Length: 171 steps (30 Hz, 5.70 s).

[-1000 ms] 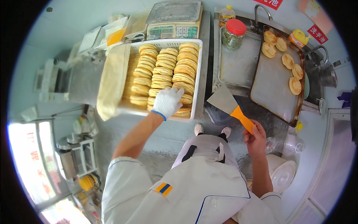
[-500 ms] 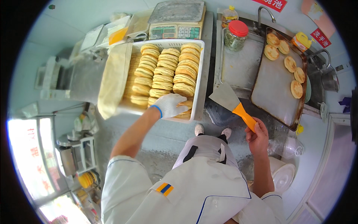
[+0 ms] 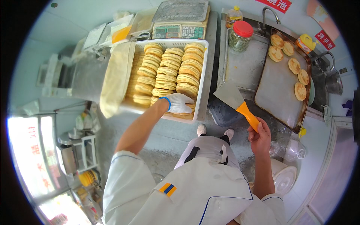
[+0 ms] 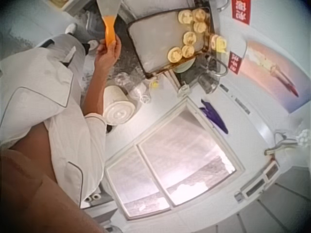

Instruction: The person uses a metal spatula to transfer round baked buns from a tray onto a white bin, stacking them in neat rows. After stacking, the person carries the bin to a display area, then returns to the sink to wash and dry their hands.

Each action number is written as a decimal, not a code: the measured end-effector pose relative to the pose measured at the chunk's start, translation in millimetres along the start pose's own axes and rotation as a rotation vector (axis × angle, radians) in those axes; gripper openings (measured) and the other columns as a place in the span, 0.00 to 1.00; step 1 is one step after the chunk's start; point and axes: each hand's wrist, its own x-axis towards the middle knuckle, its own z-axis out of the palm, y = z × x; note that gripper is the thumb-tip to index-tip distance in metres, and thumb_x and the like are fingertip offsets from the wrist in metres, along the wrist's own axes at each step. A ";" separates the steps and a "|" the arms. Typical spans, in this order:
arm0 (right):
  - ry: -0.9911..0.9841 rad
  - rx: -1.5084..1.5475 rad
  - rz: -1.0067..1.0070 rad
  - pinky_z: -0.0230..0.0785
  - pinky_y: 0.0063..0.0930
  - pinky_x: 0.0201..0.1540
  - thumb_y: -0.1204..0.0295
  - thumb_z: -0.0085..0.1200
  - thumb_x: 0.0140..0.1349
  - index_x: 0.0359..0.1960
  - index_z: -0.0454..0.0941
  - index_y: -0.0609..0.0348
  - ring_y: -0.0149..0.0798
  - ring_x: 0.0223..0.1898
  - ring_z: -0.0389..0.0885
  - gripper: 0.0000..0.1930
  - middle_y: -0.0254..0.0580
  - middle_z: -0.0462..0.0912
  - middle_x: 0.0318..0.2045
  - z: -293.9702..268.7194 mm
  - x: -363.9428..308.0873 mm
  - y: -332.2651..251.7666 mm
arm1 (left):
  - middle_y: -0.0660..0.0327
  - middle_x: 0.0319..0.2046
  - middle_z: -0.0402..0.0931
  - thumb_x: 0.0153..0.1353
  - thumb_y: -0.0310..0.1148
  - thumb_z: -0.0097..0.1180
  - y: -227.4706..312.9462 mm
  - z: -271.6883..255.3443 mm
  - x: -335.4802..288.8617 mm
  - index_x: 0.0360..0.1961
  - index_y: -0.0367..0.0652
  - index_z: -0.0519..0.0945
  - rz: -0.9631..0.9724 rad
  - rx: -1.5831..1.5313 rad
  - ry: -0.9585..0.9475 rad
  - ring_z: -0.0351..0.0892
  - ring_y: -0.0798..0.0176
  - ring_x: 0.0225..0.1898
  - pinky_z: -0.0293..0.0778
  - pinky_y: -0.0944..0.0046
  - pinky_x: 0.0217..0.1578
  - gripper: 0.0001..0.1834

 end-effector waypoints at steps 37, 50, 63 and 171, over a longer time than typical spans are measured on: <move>0.814 -0.149 -0.212 0.60 0.21 0.16 0.63 0.50 0.77 0.55 0.77 0.59 0.25 0.16 0.71 0.15 0.37 0.81 0.26 -266.0 1.7 -122.2 | 0.45 0.65 0.74 0.59 0.39 0.67 320.7 -9.9 136.1 0.62 0.40 0.78 0.589 -0.058 0.584 0.77 0.38 0.61 0.74 0.51 0.62 0.30; 0.715 -0.173 -0.096 0.62 0.19 0.18 0.62 0.51 0.77 0.60 0.75 0.58 0.23 0.19 0.73 0.17 0.36 0.84 0.29 -348.3 90.5 -135.8 | 0.47 0.61 0.71 0.58 0.59 0.58 509.6 36.4 414.1 0.61 0.45 0.77 0.390 0.181 0.515 0.79 0.38 0.55 0.76 0.44 0.56 0.36; -0.066 -0.331 -0.097 0.63 0.17 0.21 0.64 0.49 0.78 0.62 0.75 0.62 0.23 0.20 0.73 0.18 0.39 0.84 0.31 -143.1 106.4 -120.4 | 0.42 0.59 0.74 0.47 0.45 0.75 305.6 -27.6 132.9 0.58 0.39 0.80 0.289 -0.071 0.950 0.78 0.37 0.58 0.76 0.49 0.60 0.37; -0.181 0.010 0.163 0.63 0.20 0.18 0.60 0.46 0.78 0.58 0.75 0.64 0.29 0.16 0.73 0.20 0.42 0.82 0.28 26.1 86.6 -48.0 | 0.50 0.45 0.83 0.63 0.47 0.62 11.0 -39.6 -21.8 0.44 0.42 0.86 -0.247 0.006 0.647 0.83 0.43 0.46 0.79 0.49 0.50 0.19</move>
